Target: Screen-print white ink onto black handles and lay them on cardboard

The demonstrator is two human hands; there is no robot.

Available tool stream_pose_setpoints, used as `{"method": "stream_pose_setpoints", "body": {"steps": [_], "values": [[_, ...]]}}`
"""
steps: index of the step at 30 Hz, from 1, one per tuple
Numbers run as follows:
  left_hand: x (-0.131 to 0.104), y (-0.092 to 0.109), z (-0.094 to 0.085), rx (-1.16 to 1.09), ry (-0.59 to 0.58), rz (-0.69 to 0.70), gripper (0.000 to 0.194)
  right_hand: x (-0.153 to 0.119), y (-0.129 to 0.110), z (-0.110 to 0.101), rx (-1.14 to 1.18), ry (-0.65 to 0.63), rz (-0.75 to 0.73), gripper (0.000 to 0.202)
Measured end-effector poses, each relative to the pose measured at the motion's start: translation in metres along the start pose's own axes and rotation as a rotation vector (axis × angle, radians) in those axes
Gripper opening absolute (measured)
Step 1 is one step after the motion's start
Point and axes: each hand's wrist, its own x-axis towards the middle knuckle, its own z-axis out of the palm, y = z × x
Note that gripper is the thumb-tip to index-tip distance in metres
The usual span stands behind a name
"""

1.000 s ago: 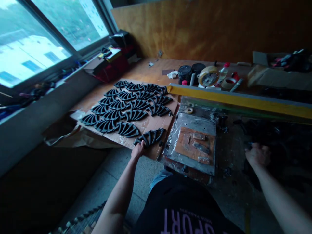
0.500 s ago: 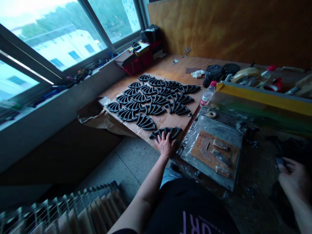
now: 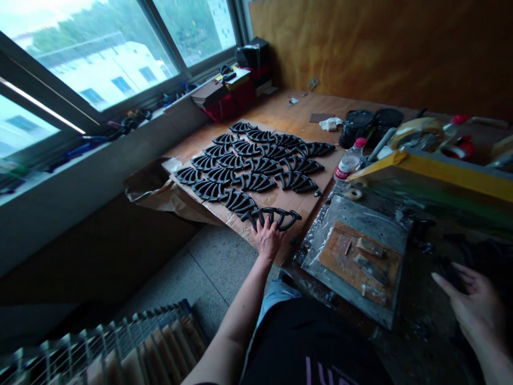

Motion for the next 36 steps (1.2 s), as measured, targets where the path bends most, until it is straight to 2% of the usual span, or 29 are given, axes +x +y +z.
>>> {"method": "stream_pose_setpoints", "body": {"steps": [3, 6, 10, 13, 16, 19, 21, 23, 26, 28, 30, 32, 34, 36], "values": [[0.036, 0.005, -0.002, -0.026, -0.023, 0.13, 0.045, -0.009, -0.029, 0.0, 0.142, -0.025, 0.083, 0.053], [0.075, 0.009, 0.006, -0.032, -0.078, 0.24, 0.044, -0.017, -0.053, 0.002, 0.063, -0.136, 0.071, 0.046], [0.111, 0.002, 0.022, -0.028, -0.194, 0.21, 0.048, -0.029, -0.074, 0.012, 0.009, -0.24, -0.021, 0.048], [0.121, -0.003, 0.032, -0.023, -0.214, 0.167, 0.052, -0.041, -0.09, 0.026, 0.024, -0.25, -0.28, 0.042], [0.116, 0.0, 0.038, 0.009, -0.163, 0.168, 0.055, -0.048, -0.104, 0.042, 0.009, -0.23, -0.554, 0.035], [0.107, 0.012, 0.036, 0.0, -0.122, 0.161, 0.058, -0.051, -0.111, 0.056, -0.087, -0.162, -0.676, 0.034], [0.104, 0.027, 0.026, -0.063, -0.099, 0.18, 0.052, -0.051, -0.113, 0.061, -0.154, -0.141, -0.715, 0.035], [0.107, 0.048, 0.009, -0.193, -0.062, 0.244, 0.044, -0.049, -0.115, 0.062, -0.218, -0.171, -0.74, 0.035], [0.112, 0.096, -0.033, -0.52, 0.023, 0.359, 0.038, -0.046, -0.119, 0.059, -0.251, -0.245, -0.749, 0.034], [0.11, 0.134, -0.065, -0.796, 0.047, 0.386, 0.041, -0.047, -0.124, 0.058, -0.234, -0.264, -0.75, 0.037], [0.101, 0.169, -0.094, -1.052, -0.012, 0.378, 0.048, -0.051, -0.129, 0.061, -0.226, -0.291, -0.788, 0.049], [0.088, 0.195, -0.113, -1.224, -0.116, 0.363, 0.057, -0.058, -0.132, 0.065, -0.223, -0.361, -0.861, 0.06], [0.073, 0.206, -0.124, -1.304, -0.188, 0.345, 0.062, -0.063, -0.129, 0.063, -0.18, -0.46, -0.923, 0.053], [0.06, 0.2, -0.127, -1.338, -0.22, 0.316, 0.062, -0.061, -0.119, 0.05, -0.091, -0.477, -0.866, 0.035]]}}
